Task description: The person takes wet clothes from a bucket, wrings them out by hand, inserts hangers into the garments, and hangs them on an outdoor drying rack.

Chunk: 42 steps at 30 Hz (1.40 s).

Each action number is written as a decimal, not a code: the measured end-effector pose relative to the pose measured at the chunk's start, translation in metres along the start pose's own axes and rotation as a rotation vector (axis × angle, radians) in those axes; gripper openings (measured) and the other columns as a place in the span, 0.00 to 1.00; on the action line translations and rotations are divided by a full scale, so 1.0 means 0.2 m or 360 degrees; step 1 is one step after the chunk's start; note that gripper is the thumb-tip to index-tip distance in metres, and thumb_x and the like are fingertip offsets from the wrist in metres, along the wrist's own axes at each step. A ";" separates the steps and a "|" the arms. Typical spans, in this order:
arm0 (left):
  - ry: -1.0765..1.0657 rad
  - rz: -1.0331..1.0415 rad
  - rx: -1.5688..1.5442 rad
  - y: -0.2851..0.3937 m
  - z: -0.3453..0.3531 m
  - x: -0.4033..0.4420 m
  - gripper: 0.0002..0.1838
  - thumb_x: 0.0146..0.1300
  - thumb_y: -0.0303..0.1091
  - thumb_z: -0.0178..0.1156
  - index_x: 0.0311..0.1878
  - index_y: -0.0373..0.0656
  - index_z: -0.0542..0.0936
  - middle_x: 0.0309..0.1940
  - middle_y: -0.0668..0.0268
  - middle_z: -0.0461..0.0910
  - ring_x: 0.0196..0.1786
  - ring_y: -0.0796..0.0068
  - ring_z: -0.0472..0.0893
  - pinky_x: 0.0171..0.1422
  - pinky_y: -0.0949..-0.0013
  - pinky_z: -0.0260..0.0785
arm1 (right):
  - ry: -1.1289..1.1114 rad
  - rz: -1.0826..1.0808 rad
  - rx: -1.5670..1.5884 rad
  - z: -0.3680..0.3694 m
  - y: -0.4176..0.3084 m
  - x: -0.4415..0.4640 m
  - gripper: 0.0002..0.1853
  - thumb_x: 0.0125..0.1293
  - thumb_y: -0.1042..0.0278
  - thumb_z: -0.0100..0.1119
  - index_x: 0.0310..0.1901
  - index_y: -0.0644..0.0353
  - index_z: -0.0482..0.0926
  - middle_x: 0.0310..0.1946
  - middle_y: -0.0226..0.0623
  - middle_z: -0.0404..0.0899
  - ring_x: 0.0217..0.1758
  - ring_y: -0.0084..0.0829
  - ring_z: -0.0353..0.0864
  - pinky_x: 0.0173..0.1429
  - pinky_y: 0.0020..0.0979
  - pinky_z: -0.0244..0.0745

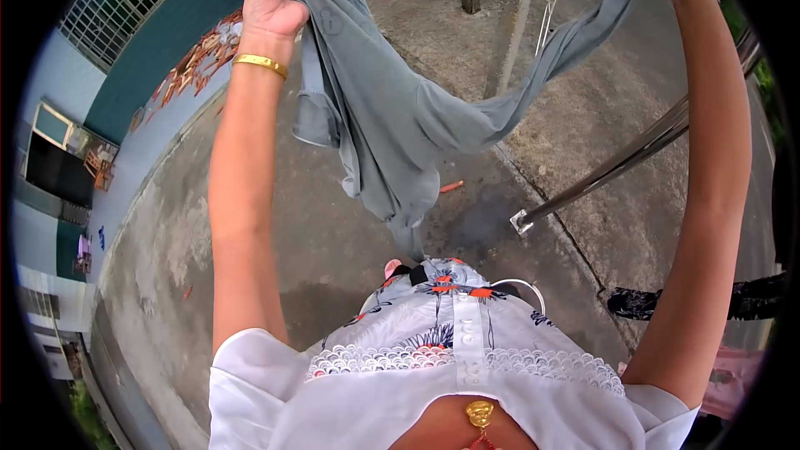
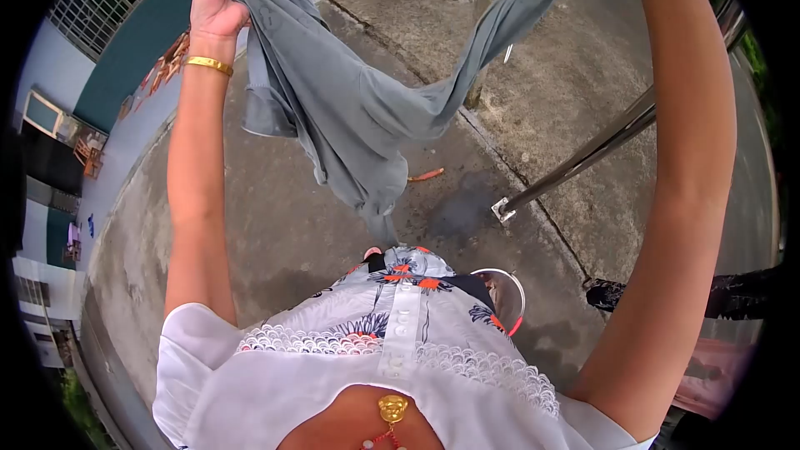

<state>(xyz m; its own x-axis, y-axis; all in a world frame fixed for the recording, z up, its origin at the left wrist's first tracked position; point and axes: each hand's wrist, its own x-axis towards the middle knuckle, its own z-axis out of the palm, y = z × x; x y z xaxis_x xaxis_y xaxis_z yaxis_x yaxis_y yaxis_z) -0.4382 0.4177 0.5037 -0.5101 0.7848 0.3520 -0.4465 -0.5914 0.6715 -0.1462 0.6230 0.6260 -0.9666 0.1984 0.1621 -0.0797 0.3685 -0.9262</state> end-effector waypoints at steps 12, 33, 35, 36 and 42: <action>-0.0863 -0.0137 0.0136 0.26 0.53 -0.05 0.21 0.63 0.41 0.40 0.47 0.33 0.71 0.45 0.50 0.74 0.48 0.57 0.75 0.58 0.57 0.64 | 0.0027 0.0298 -0.0998 0.80 1.63 0.22 0.41 0.45 0.57 0.65 0.61 0.51 0.55 0.36 0.44 0.76 0.43 0.42 0.75 0.47 0.39 0.70; 0.0472 -0.0837 0.2432 0.26 -0.62 -0.08 0.33 0.47 0.55 0.59 0.54 0.46 0.69 0.40 0.68 0.75 0.39 0.72 0.74 0.46 0.62 0.66 | 0.0013 0.0007 0.1959 0.71 0.76 0.01 0.18 0.61 0.56 0.50 0.35 0.67 0.74 0.32 0.38 0.77 0.37 0.31 0.77 0.42 0.30 0.73; -0.0177 -0.1061 0.3133 0.12 -0.64 -0.19 0.27 0.44 0.53 0.63 0.42 0.42 0.77 0.35 0.64 0.77 0.36 0.72 0.75 0.39 0.69 0.67 | 0.0210 0.0124 0.2318 0.72 0.69 0.07 0.16 0.61 0.55 0.48 0.25 0.59 0.72 0.20 0.35 0.75 0.21 0.31 0.73 0.26 0.33 0.71; -0.0316 -0.0745 0.3180 0.03 -0.63 -0.26 0.22 0.46 0.51 0.64 0.32 0.39 0.79 0.28 0.64 0.78 0.32 0.71 0.76 0.36 0.70 0.68 | 0.0217 0.0125 0.2308 0.71 0.73 0.11 0.16 0.61 0.55 0.48 0.25 0.59 0.72 0.20 0.35 0.75 0.21 0.31 0.73 0.26 0.33 0.71; -0.0461 -0.0631 0.1280 -0.60 -0.13 -0.78 0.14 0.55 0.40 0.61 0.33 0.36 0.75 0.27 0.68 0.76 0.33 0.83 0.76 0.39 0.79 0.69 | -0.0119 -0.0197 0.2048 0.72 0.89 0.22 0.17 0.62 0.50 0.48 0.32 0.56 0.77 0.31 0.31 0.79 0.32 0.24 0.79 0.37 0.24 0.75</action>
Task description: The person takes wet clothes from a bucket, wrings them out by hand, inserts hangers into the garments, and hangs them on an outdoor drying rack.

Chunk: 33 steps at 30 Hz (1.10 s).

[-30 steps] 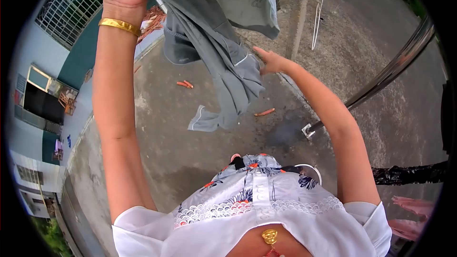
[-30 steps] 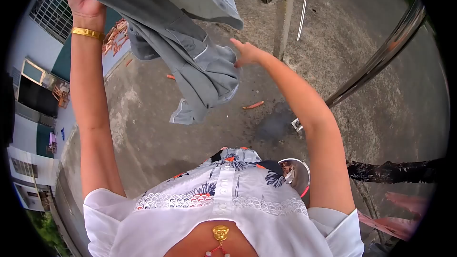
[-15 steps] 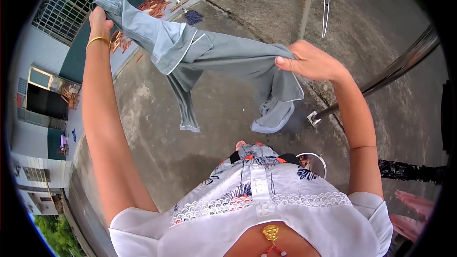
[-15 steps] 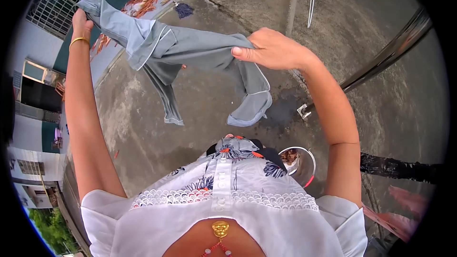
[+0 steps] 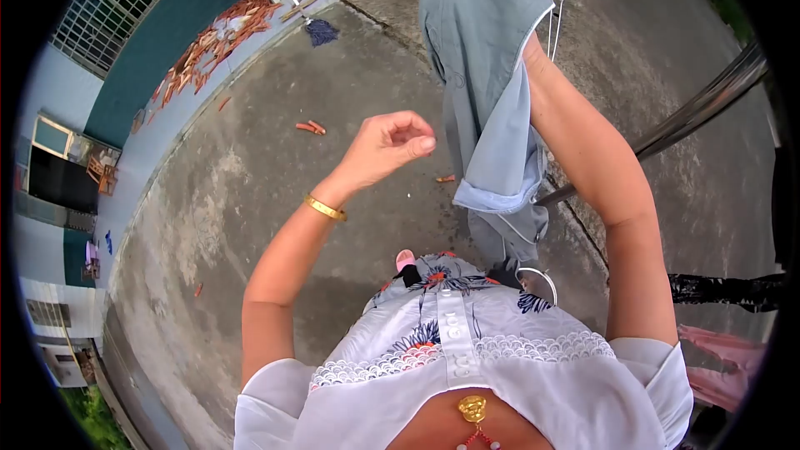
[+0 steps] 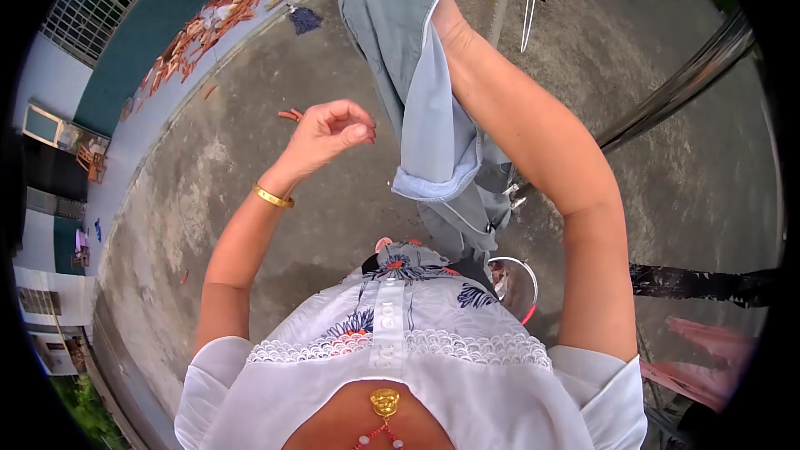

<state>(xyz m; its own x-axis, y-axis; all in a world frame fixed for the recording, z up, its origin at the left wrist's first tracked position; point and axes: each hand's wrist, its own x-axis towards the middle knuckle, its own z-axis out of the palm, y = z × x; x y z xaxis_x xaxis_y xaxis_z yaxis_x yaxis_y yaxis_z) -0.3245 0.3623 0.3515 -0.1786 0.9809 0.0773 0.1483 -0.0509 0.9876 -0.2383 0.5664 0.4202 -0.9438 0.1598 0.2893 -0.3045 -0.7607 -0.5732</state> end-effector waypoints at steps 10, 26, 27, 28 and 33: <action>0.0194 -0.0100 -0.0294 -0.07 0.06 -0.12 0.31 0.40 0.44 0.71 0.44 0.38 0.69 0.36 0.71 0.70 0.40 0.81 0.68 0.46 0.79 0.61 | 0.0625 0.0543 -0.2996 0.43 -0.40 -0.04 0.24 0.61 0.44 0.46 0.23 0.59 0.73 0.16 0.30 0.72 0.19 0.22 0.73 0.25 0.24 0.70; 0.1108 0.0419 0.2301 0.53 -0.56 -0.12 0.12 0.45 0.27 0.60 0.32 0.43 0.67 0.27 0.55 0.73 0.33 0.54 0.73 0.35 0.58 0.63 | 0.0577 0.0919 -0.2591 0.37 -0.54 -0.10 0.27 0.59 0.42 0.46 0.14 0.56 0.62 0.09 0.33 0.69 0.09 0.23 0.72 0.11 0.21 0.67; 0.1396 0.0541 0.2343 0.57 -0.59 -0.13 0.11 0.45 0.27 0.59 0.31 0.42 0.68 0.27 0.56 0.74 0.33 0.55 0.73 0.34 0.58 0.63 | 0.0583 0.0909 -0.2594 0.38 -0.51 -0.08 0.27 0.59 0.42 0.46 0.14 0.56 0.62 0.09 0.33 0.69 0.09 0.23 0.72 0.11 0.21 0.67; 0.1392 0.0554 0.2346 0.57 -0.60 -0.13 0.11 0.45 0.27 0.59 0.31 0.42 0.68 0.27 0.56 0.74 0.33 0.55 0.73 0.34 0.58 0.63 | 0.0726 0.0618 -0.2563 0.35 -0.48 -0.07 0.25 0.59 0.44 0.48 0.14 0.56 0.63 0.12 0.33 0.71 0.13 0.23 0.74 0.15 0.21 0.70; 0.0829 -0.0140 0.0403 0.04 -0.69 -0.13 0.06 0.54 0.29 0.56 0.36 0.42 0.75 0.30 0.73 0.76 0.35 0.78 0.72 0.41 0.76 0.62 | 0.0780 -0.0134 -0.1648 0.18 -0.44 -0.03 0.13 0.60 0.58 0.50 0.30 0.61 0.72 0.32 0.38 0.77 0.36 0.27 0.78 0.43 0.28 0.75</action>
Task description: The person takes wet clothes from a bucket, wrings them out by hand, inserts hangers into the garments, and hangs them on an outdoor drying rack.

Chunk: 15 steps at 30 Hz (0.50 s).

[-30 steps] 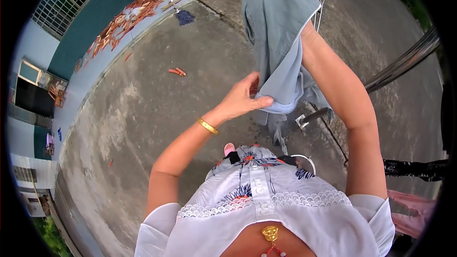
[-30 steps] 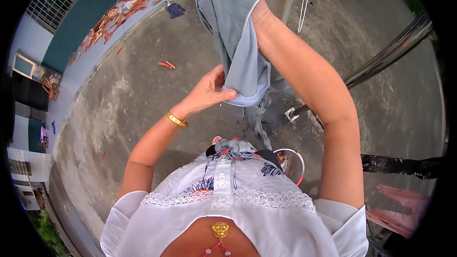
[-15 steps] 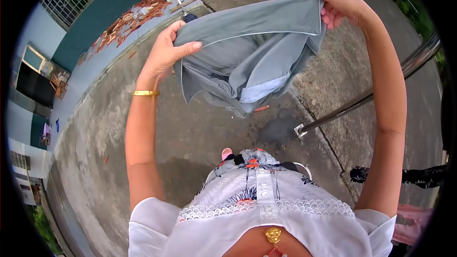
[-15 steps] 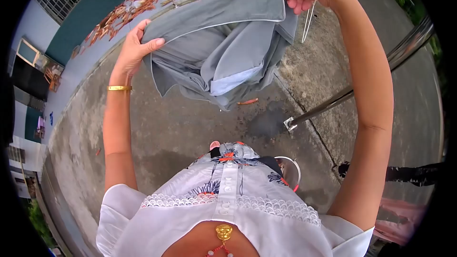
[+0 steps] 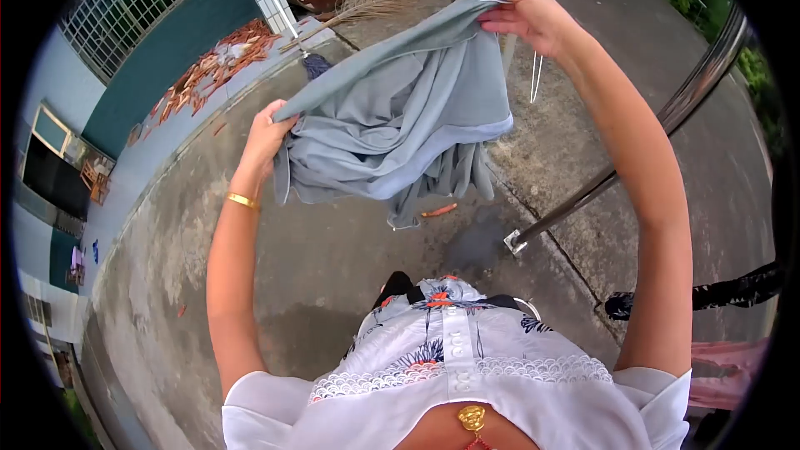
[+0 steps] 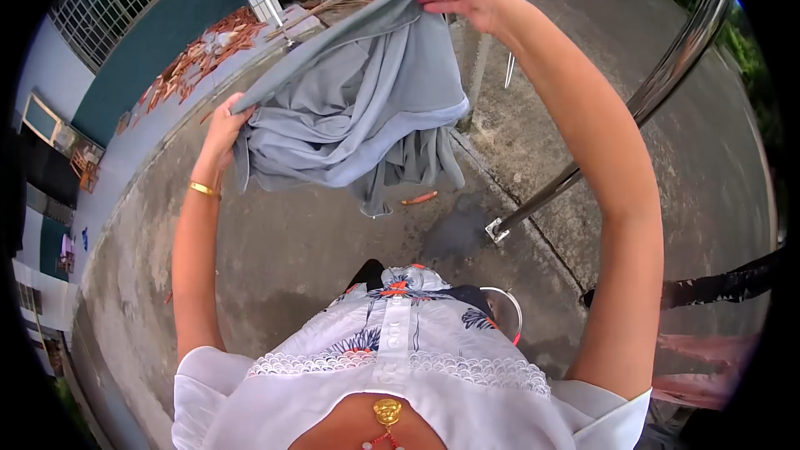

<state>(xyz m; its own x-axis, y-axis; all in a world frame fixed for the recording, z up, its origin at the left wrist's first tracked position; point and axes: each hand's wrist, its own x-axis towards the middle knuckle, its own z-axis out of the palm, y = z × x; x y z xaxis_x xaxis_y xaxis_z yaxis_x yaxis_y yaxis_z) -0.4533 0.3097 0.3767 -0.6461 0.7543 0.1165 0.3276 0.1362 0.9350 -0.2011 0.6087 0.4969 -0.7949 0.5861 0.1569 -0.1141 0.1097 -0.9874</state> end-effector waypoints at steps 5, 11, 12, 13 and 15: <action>-0.0079 -0.0318 -0.0995 0.41 0.08 -0.13 0.12 0.58 0.30 0.49 0.43 0.37 0.73 0.36 0.65 0.76 0.40 0.77 0.75 0.46 0.74 0.68 | 0.0072 0.0634 0.0223 -0.05 0.43 0.01 0.12 0.60 0.62 0.49 0.34 0.64 0.72 0.29 0.38 0.75 0.32 0.32 0.77 0.32 0.31 0.73; -0.0670 0.0025 0.0009 0.92 0.07 0.08 0.09 0.49 0.28 0.54 0.34 0.36 0.75 0.28 0.66 0.75 0.33 0.78 0.75 0.42 0.77 0.67 | -0.0229 0.0850 0.0086 -0.29 0.88 0.08 0.14 0.56 0.56 0.55 0.28 0.60 0.72 0.26 0.36 0.75 0.27 0.30 0.78 0.28 0.29 0.72; -0.0771 -0.0036 -0.0249 0.99 0.06 0.11 0.09 0.47 0.27 0.55 0.33 0.36 0.76 0.28 0.65 0.75 0.33 0.78 0.75 0.42 0.78 0.67 | -0.0205 0.0848 0.0097 -0.36 0.96 0.13 0.14 0.56 0.56 0.55 0.28 0.60 0.72 0.26 0.36 0.75 0.27 0.30 0.78 0.28 0.29 0.72; -0.0629 0.0030 -0.0371 1.06 0.08 0.12 0.11 0.46 0.27 0.55 0.35 0.35 0.76 0.29 0.64 0.76 0.33 0.77 0.75 0.42 0.77 0.67 | 0.0157 0.0652 -0.0203 -0.43 1.04 0.19 0.14 0.55 0.56 0.56 0.29 0.60 0.71 0.26 0.36 0.75 0.29 0.32 0.78 0.30 0.31 0.72; -0.0224 0.0101 -0.0606 1.09 0.10 0.15 0.16 0.45 0.27 0.53 0.40 0.33 0.74 0.31 0.62 0.76 0.32 0.73 0.75 0.43 0.75 0.68 | 0.0816 0.0424 -0.0765 -0.60 1.19 0.29 0.16 0.51 0.55 0.58 0.31 0.61 0.72 0.29 0.39 0.76 0.34 0.37 0.77 0.37 0.36 0.72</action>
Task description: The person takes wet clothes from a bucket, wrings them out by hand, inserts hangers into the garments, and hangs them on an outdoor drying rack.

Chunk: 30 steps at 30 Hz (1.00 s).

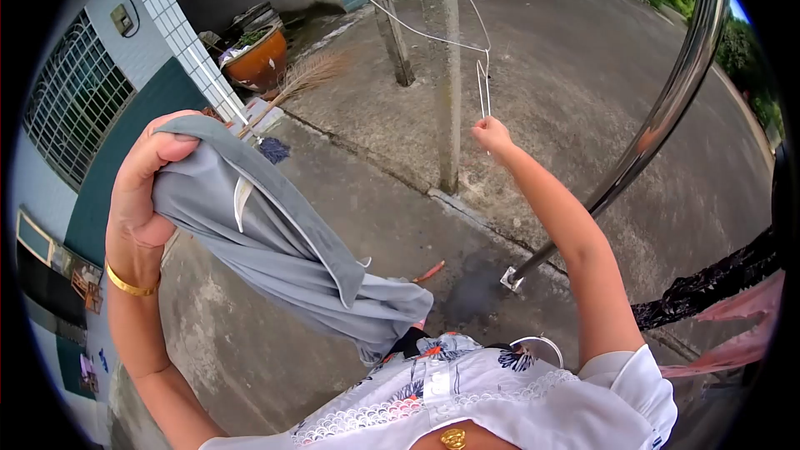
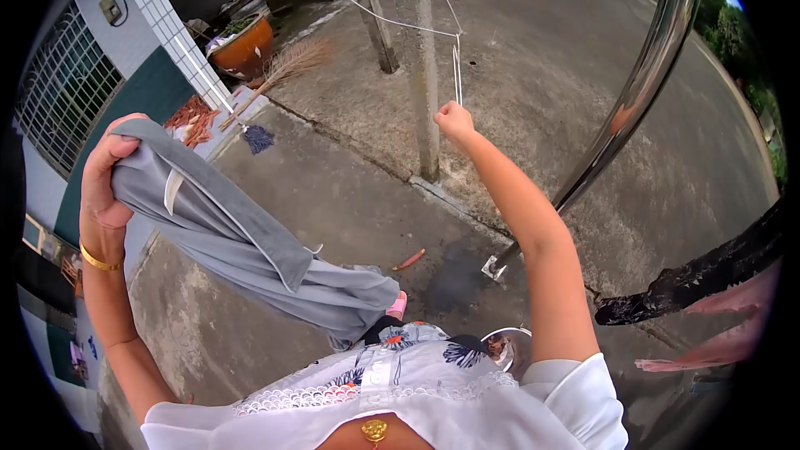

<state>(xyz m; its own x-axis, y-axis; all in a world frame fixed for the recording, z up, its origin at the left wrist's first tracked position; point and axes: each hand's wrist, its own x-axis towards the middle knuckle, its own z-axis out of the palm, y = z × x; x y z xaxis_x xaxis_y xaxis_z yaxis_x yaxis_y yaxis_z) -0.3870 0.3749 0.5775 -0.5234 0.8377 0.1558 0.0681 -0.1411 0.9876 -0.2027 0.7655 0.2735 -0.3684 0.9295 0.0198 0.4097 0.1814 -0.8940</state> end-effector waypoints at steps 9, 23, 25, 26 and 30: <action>-0.0089 0.0041 0.0108 -0.02 -0.13 0.12 0.20 0.38 0.34 0.61 0.32 0.27 0.71 0.25 0.58 0.76 0.25 0.77 0.74 0.29 0.78 0.66 | 0.0408 0.0522 0.0190 0.09 0.55 0.54 0.36 0.48 0.55 0.61 0.57 0.62 0.58 0.47 0.50 0.70 0.47 0.46 0.71 0.52 0.42 0.65; -0.0499 -0.0251 0.0096 -0.18 -0.22 0.54 0.26 0.45 0.42 0.67 0.42 0.34 0.70 0.33 0.66 0.74 0.34 0.82 0.73 0.40 0.81 0.64 | 0.1169 -0.0343 -0.0150 0.11 0.28 0.23 0.09 0.63 0.64 0.44 0.33 0.55 0.74 0.17 0.41 0.71 0.20 0.39 0.71 0.27 0.34 0.65; -0.0608 -0.0336 0.0074 -0.19 -0.17 0.61 0.26 0.46 0.41 0.66 0.44 0.33 0.70 0.35 0.66 0.75 0.36 0.82 0.74 0.41 0.81 0.65 | 0.1172 -0.0312 -0.0162 0.13 0.33 0.05 0.09 0.63 0.65 0.44 0.33 0.55 0.74 0.16 0.40 0.70 0.18 0.36 0.70 0.26 0.32 0.64; -0.0748 -0.0283 0.0092 -0.20 -0.15 0.66 0.23 0.51 0.39 0.62 0.46 0.33 0.71 0.36 0.65 0.75 0.37 0.81 0.75 0.41 0.80 0.67 | 0.1154 -0.0290 -0.0158 0.15 0.35 -0.04 0.08 0.63 0.65 0.44 0.33 0.56 0.74 0.15 0.39 0.68 0.17 0.33 0.69 0.25 0.31 0.63; -0.0801 -0.0330 -0.0026 -0.25 -0.03 0.84 0.19 0.56 0.37 0.58 0.46 0.33 0.72 0.35 0.65 0.76 0.36 0.81 0.75 0.40 0.79 0.69 | 0.1188 -0.0249 -0.0137 0.17 0.42 -0.39 0.08 0.63 0.67 0.44 0.33 0.57 0.73 0.13 0.36 0.64 0.16 0.25 0.66 0.23 0.27 0.61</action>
<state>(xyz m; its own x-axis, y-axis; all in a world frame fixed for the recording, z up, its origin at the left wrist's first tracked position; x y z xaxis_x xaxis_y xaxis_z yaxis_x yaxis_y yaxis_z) -0.4833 0.5190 0.5546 -0.0532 0.9974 -0.0492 -0.0087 0.0488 0.9988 -0.1682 0.6981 0.1827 0.2213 0.8558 0.4676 0.4739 0.3248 -0.8185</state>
